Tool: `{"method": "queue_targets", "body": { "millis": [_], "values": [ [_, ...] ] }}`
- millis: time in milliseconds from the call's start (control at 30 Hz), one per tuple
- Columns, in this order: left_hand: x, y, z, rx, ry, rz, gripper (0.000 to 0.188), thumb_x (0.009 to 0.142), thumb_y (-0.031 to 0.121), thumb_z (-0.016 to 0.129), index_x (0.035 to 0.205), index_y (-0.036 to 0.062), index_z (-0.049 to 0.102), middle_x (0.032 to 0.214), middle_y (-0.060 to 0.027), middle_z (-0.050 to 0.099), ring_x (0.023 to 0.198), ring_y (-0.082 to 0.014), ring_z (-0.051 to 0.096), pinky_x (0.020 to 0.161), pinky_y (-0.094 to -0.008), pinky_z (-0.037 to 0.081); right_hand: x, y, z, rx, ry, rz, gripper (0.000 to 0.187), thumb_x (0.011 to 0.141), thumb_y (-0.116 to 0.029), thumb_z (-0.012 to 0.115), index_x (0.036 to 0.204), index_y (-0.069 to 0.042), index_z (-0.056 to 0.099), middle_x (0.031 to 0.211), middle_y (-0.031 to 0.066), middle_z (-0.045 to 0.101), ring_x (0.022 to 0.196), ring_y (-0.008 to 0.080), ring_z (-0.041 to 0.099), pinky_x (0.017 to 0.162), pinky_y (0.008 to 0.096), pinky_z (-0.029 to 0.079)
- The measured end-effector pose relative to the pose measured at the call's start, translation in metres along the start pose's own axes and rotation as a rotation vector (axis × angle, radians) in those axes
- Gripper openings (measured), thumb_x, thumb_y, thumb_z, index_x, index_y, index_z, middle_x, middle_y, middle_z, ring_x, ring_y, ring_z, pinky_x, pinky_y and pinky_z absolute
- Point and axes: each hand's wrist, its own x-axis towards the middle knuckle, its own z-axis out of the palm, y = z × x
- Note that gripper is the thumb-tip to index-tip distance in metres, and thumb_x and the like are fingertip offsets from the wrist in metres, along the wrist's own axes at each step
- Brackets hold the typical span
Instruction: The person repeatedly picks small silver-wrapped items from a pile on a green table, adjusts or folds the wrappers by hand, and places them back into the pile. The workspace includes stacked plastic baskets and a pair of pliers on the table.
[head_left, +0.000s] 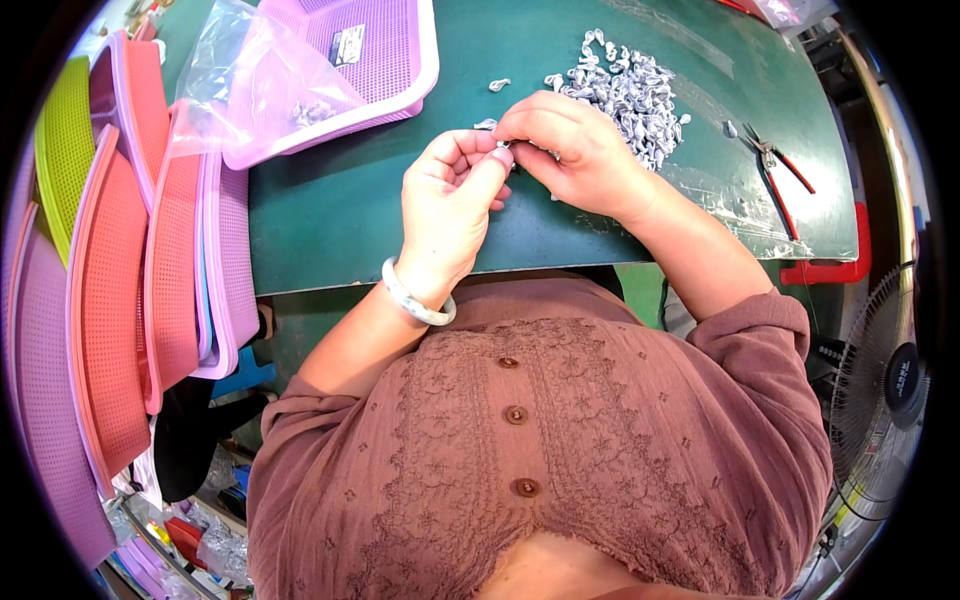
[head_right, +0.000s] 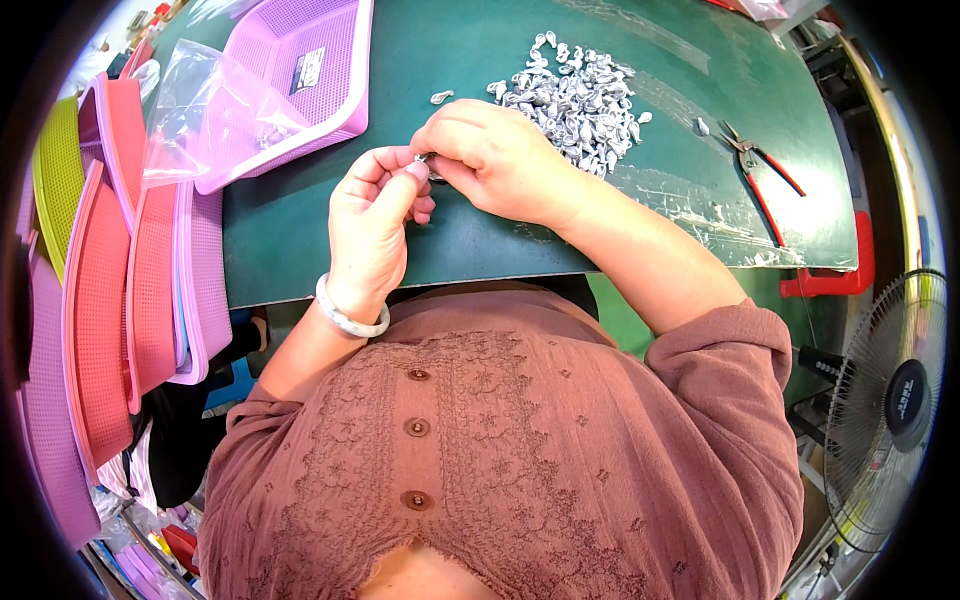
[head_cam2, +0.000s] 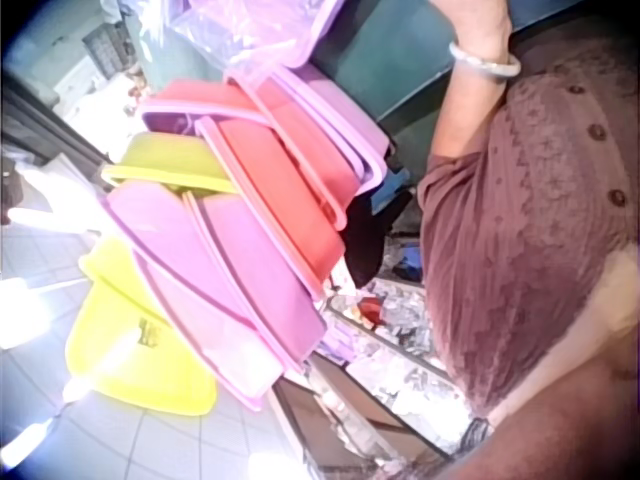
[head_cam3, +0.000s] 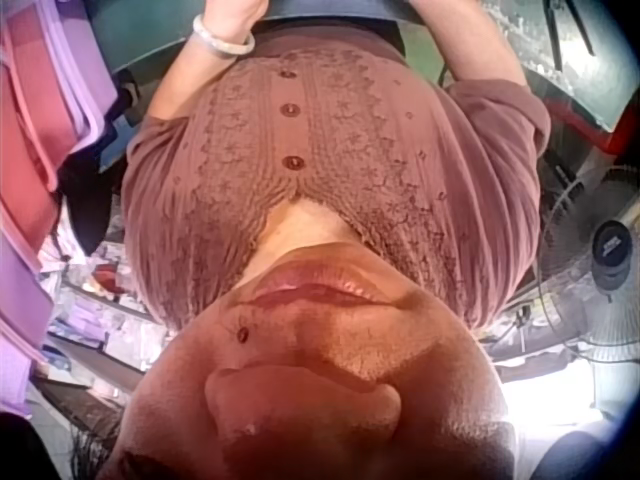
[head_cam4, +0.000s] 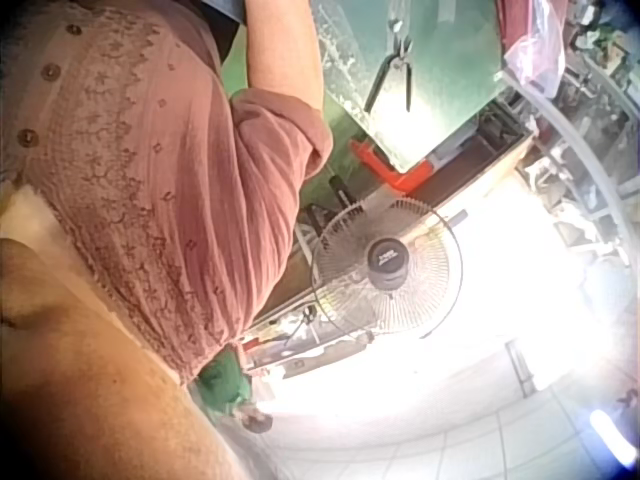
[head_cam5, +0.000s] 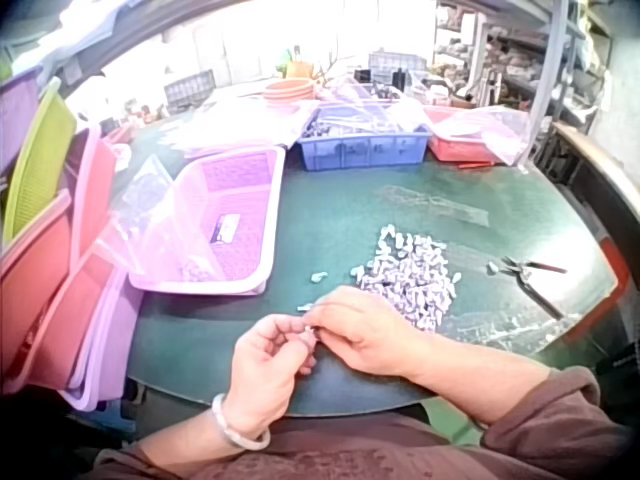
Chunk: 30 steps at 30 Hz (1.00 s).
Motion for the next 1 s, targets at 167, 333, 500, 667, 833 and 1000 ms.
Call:
{"method": "queue_targets", "body": {
  "millis": [167,333,500,667,833,1000],
  "values": [
    [0.001,-0.001,-0.001,0.016,0.011,0.002,0.01,0.08,0.004,0.057,0.09,0.0015,0.055,0.073,-0.0024,0.055,0.057,-0.0082,0.05,0.052,-0.02,0.041,-0.001,0.004,0.003,0.022,0.016,0.001,0.018,0.067,-0.002,0.061,0.085,-0.005,0.058,0.08,0.0081,0.058,0.077,0.0272,0.057,0.065,0.0351,0.047],
    [0.003,-0.004,-0.006,0.002,-0.003,-0.004,0.01,0.082,0.003,0.054,0.092,0.002,0.055,0.073,-0.0023,0.055,0.059,-0.0081,0.05,0.052,-0.0192,0.041,-0.002,0.006,0.002,0.03,0.034,-0.023,0.022,0.067,-0.002,0.063,0.088,-0.006,0.06,0.082,0.0087,0.058,0.076,0.0258,0.058,0.064,0.0336,0.048],
    [0.003,-0.002,-0.003,-0.025,-0.031,-0.009,0.014,0.082,-0.001,0.049,0.096,-0.001,0.053,0.073,-0.003,0.055,0.058,-0.0086,0.049,0.053,-0.0197,0.041,-0.002,0.005,-0.002,0.037,0.05,-0.051,0.018,0.07,-0.003,0.062,0.087,-0.006,0.06,0.082,0.007,0.059,0.078,0.0249,0.058,0.065,0.0334,0.048],
    [0.002,0.001,-0.007,0.009,-0.05,-0.022,0.013,0.084,0.004,0.049,0.095,0.0011,0.055,0.073,-0.0022,0.052,0.059,-0.0084,0.047,0.053,-0.0195,0.04,0.004,0.009,-0.024,-0.028,0.098,0.008,0.014,0.072,-0.004,0.063,0.086,-0.005,0.06,0.08,0.008,0.06,0.075,0.0249,0.058,0.065,0.0337,0.048],
    [0.0,0.001,-0.018,0.085,-0.07,-0.052,0.012,0.084,0.005,0.051,0.094,0.0009,0.056,0.072,-0.0015,0.052,0.059,-0.0079,0.047,0.052,-0.0192,0.039,-0.004,0.037,-0.092,-0.326,0.05,0.3,0.017,0.074,-0.007,0.061,0.091,-0.005,0.061,0.084,0.0101,0.062,0.076,0.0252,0.059,0.068,0.0314,0.048],
    [0.0,-0.001,-0.03,0.154,-0.08,-0.056,0.011,0.084,0.006,0.053,0.093,0.0006,0.056,0.07,-0.0007,0.053,0.057,-0.0068,0.047,0.051,-0.0186,0.038,-0.059,0.094,-0.162,-0.787,-0.155,0.738,0.019,0.078,-0.016,0.053,0.091,-0.007,0.063,0.09,0.0129,0.062,0.085,0.0301,0.058,0.074,0.0377,0.047]
  ]
}}
